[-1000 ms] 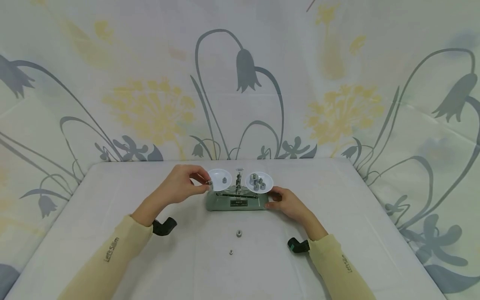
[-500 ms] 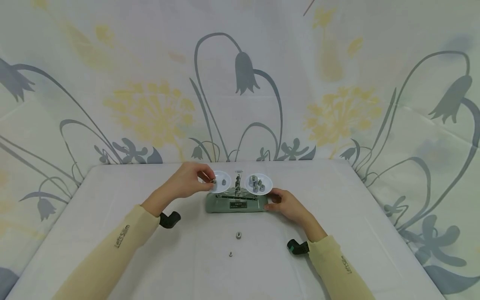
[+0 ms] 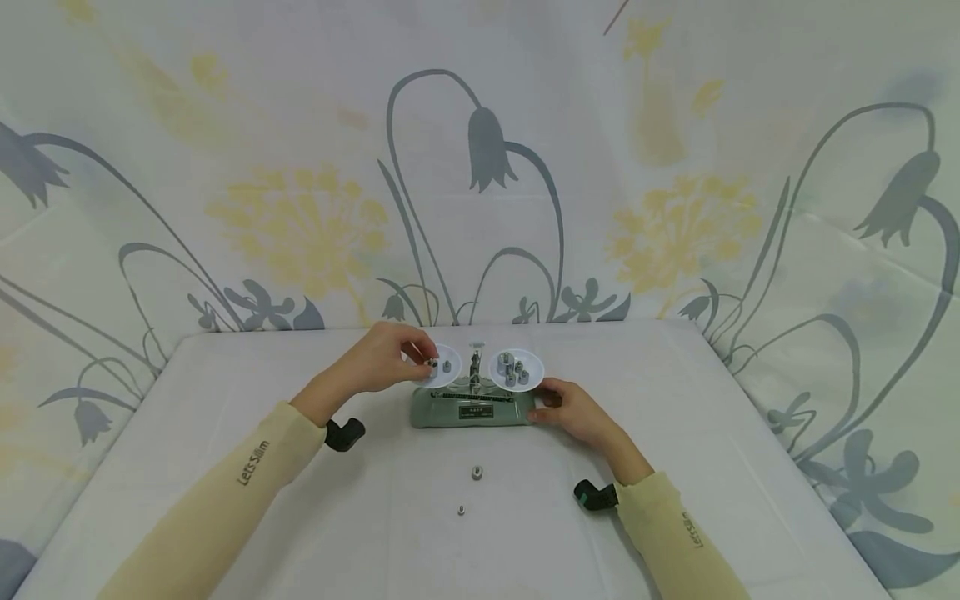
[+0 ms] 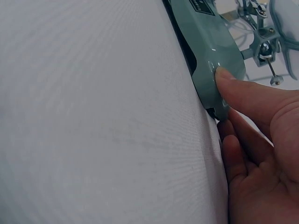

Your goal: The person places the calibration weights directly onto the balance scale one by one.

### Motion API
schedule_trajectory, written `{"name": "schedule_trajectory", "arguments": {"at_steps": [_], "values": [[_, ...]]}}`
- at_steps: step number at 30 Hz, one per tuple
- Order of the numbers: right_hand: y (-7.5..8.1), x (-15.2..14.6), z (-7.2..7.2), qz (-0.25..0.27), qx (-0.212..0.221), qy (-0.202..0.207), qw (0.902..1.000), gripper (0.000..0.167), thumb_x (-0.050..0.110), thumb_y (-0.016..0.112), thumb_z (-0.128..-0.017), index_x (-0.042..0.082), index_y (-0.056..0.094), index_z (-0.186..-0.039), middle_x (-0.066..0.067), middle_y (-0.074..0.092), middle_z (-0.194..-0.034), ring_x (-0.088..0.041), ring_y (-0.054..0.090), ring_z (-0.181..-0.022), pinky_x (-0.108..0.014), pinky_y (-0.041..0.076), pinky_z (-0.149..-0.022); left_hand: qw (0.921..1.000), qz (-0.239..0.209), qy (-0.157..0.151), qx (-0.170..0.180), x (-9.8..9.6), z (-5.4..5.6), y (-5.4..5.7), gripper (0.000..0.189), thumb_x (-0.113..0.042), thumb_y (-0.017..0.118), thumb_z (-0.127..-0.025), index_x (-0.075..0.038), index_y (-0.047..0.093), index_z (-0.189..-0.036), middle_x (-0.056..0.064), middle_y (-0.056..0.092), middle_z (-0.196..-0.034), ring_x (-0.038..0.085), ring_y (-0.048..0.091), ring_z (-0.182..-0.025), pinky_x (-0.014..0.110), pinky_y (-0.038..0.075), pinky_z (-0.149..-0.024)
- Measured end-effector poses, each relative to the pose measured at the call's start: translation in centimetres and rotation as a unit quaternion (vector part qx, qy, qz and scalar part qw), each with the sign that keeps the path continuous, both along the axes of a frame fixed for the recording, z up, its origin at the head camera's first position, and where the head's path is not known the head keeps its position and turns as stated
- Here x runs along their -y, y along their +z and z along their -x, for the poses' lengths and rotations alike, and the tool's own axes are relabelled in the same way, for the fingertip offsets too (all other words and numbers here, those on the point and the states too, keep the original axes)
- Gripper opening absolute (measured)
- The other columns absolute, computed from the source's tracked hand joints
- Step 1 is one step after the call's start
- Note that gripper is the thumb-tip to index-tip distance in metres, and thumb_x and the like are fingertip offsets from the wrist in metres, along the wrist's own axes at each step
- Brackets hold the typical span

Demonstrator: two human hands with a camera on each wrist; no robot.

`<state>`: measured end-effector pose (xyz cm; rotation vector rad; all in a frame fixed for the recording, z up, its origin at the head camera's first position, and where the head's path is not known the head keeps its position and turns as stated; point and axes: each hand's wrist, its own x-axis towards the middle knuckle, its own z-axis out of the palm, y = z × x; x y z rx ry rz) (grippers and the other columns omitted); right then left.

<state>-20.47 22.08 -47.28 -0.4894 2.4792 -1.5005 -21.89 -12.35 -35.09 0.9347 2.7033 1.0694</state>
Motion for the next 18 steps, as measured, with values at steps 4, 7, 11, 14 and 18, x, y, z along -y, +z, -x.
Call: {"name": "schedule_trajectory", "arguments": {"at_steps": [4, 7, 11, 14, 18], "values": [[0.00, -0.05, -0.03, -0.002, 0.000, -0.001, 1.0000, 0.055, 0.010, 0.080, -0.083, -0.005, 0.058, -0.132, -0.019, 0.060, -0.131, -0.035, 0.053, -0.125, -0.049, 0.042, -0.107, 1.0000, 0.003, 0.001, -0.005, -0.08, 0.24, -0.27, 0.011, -0.009, 0.076, -0.085, -0.011, 0.073, -0.096, -0.001, 0.071, -0.096, 0.014, 0.068, -0.087, 0.032, 0.054, -0.072], [0.00, -0.09, -0.04, -0.003, -0.001, -0.001, 1.0000, 0.055, 0.010, 0.079, -0.084, -0.005, 0.058, -0.132, -0.020, 0.060, -0.131, -0.036, 0.053, -0.125, -0.050, 0.042, -0.107, 1.0000, 0.004, 0.000, -0.006, -0.07, 0.32, -0.41, 0.011, -0.009, 0.076, -0.085, -0.011, 0.073, -0.096, -0.001, 0.071, -0.096, 0.015, 0.068, -0.088, 0.034, 0.054, -0.075], [-0.11, -0.14, 0.00, -0.003, -0.015, 0.006, 0.9999, 0.055, 0.012, 0.079, -0.083, -0.004, 0.058, -0.132, -0.019, 0.061, -0.130, -0.034, 0.054, -0.124, -0.049, 0.043, -0.106, 1.0000, 0.003, 0.003, -0.001, 0.00, 0.21, -0.43, 0.012, -0.008, 0.076, -0.086, -0.010, 0.073, -0.097, -0.001, 0.070, -0.096, 0.016, 0.067, -0.089, 0.034, 0.054, -0.075], [-0.26, -0.14, 0.06, -0.007, -0.036, 0.013, 0.9992, 0.054, 0.014, 0.079, -0.083, -0.005, 0.059, -0.130, -0.019, 0.062, -0.127, -0.032, 0.056, -0.121, -0.045, 0.046, -0.103, 1.0000, -0.003, 0.002, -0.002, 0.08, 0.10, -0.35, 0.013, -0.006, 0.076, -0.085, -0.009, 0.072, -0.097, 0.001, 0.071, -0.097, 0.017, 0.067, -0.090, 0.034, 0.055, -0.074], [-0.18, -0.08, -0.06, -0.009, -0.034, 0.008, 0.9993, 0.053, 0.015, 0.079, -0.083, -0.005, 0.060, -0.129, -0.019, 0.062, -0.127, -0.032, 0.057, -0.120, -0.045, 0.047, -0.103, 0.9999, -0.012, -0.005, -0.011, 0.18, 0.05, -0.29, 0.013, -0.004, 0.075, -0.086, -0.008, 0.072, -0.097, 0.002, 0.071, -0.097, 0.019, 0.068, -0.091, 0.034, 0.055, -0.074]]}}
